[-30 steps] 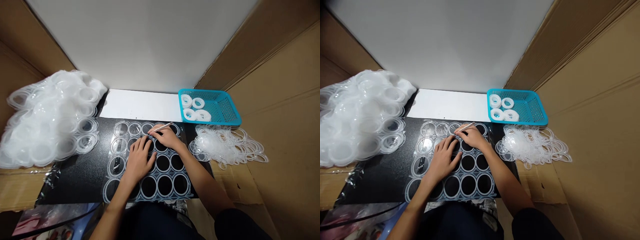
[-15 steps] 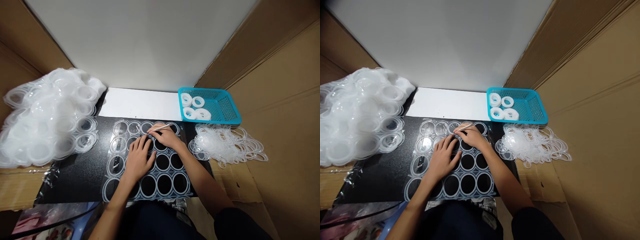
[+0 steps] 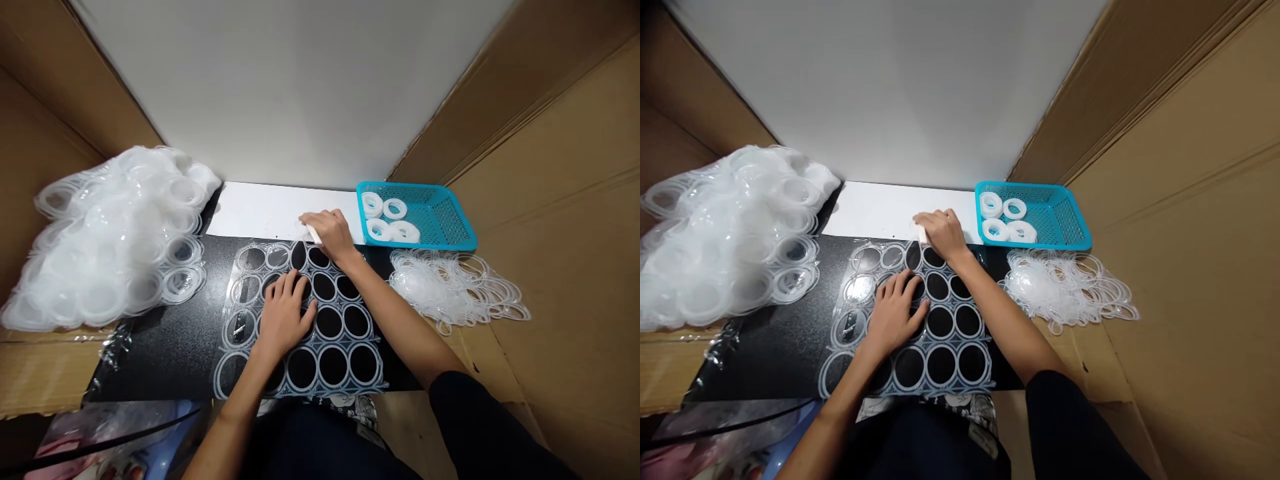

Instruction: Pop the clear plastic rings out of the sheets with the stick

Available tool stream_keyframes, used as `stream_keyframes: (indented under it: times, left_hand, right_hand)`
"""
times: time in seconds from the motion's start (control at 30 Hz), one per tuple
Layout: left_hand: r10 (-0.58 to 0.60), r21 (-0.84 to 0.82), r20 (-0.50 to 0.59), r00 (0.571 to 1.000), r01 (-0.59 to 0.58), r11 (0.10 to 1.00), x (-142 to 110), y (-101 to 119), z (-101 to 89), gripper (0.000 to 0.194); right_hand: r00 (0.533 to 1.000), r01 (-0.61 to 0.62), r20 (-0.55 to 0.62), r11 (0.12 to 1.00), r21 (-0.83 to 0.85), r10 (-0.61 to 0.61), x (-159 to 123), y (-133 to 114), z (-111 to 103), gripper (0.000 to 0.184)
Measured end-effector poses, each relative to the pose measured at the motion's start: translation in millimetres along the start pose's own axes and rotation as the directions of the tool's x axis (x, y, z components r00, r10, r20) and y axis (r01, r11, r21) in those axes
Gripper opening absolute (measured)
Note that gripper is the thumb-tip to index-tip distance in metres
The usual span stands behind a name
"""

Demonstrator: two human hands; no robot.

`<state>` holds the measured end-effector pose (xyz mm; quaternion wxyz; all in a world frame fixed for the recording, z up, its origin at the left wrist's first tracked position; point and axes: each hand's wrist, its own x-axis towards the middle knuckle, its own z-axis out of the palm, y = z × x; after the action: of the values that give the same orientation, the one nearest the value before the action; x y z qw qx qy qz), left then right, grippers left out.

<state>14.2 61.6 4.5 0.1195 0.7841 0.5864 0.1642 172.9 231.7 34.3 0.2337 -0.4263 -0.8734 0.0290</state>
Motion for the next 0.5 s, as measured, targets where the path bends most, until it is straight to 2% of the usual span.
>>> stream_keyframes:
  times: [0.07,0.13,0.23,0.3,0.33,0.4,0.47,0.5]
  left_hand:
    - [0.005,-0.015,-0.004,1.000,-0.005,1.000,-0.6,-1.4,-0.7,0.046]
    - [0.016,-0.045,-0.014,1.000,-0.016,0.999,-1.2,-3.1,-1.9,0.045]
    - [0.028,-0.117,-0.034,0.999,-0.032,0.993,-1.8,-5.8,-3.4,0.040]
    - [0.025,-0.168,-0.055,0.998,-0.034,0.985,-1.5,-7.5,-3.5,0.037]
    - [0.020,-0.190,-0.067,0.998,-0.033,0.981,-1.2,-8.3,-3.2,0.036]
    - [0.011,-0.231,-0.094,0.996,-0.033,0.972,-0.3,-9.8,-2.2,0.034]
    - [0.003,-0.279,-0.129,0.992,-0.039,0.960,0.6,-11.0,-1.8,0.031]
    - [0.000,-0.305,-0.149,0.989,-0.046,0.951,0.7,-11.4,-2.4,0.030]
  right_hand:
    - [0.990,-0.058,-0.126,0.998,0.016,0.059,8.4,9.5,-14.9,0.031]
    - [0.959,-0.121,-0.254,0.992,0.047,0.129,-3.2,16.9,-35.9,0.028]
    - [0.884,-0.289,-0.389,0.957,-0.015,0.260,-63.3,23.8,-72.6,0.026]
    - [0.795,-0.477,-0.480,0.870,-0.120,0.370,-122.1,26.9,-94.9,0.029]
    - [0.760,-0.553,-0.492,0.821,-0.145,0.425,-152.1,27.9,-104.4,0.030]
    - [0.775,-0.580,-0.394,0.804,-0.130,0.495,-203.8,27.5,-120.6,0.030]
    - [0.768,-0.594,-0.350,0.801,-0.073,0.537,-235.7,22.4,-133.5,0.029]
    - [0.750,-0.607,-0.357,0.793,-0.039,0.557,-242.4,17.7,-138.6,0.029]
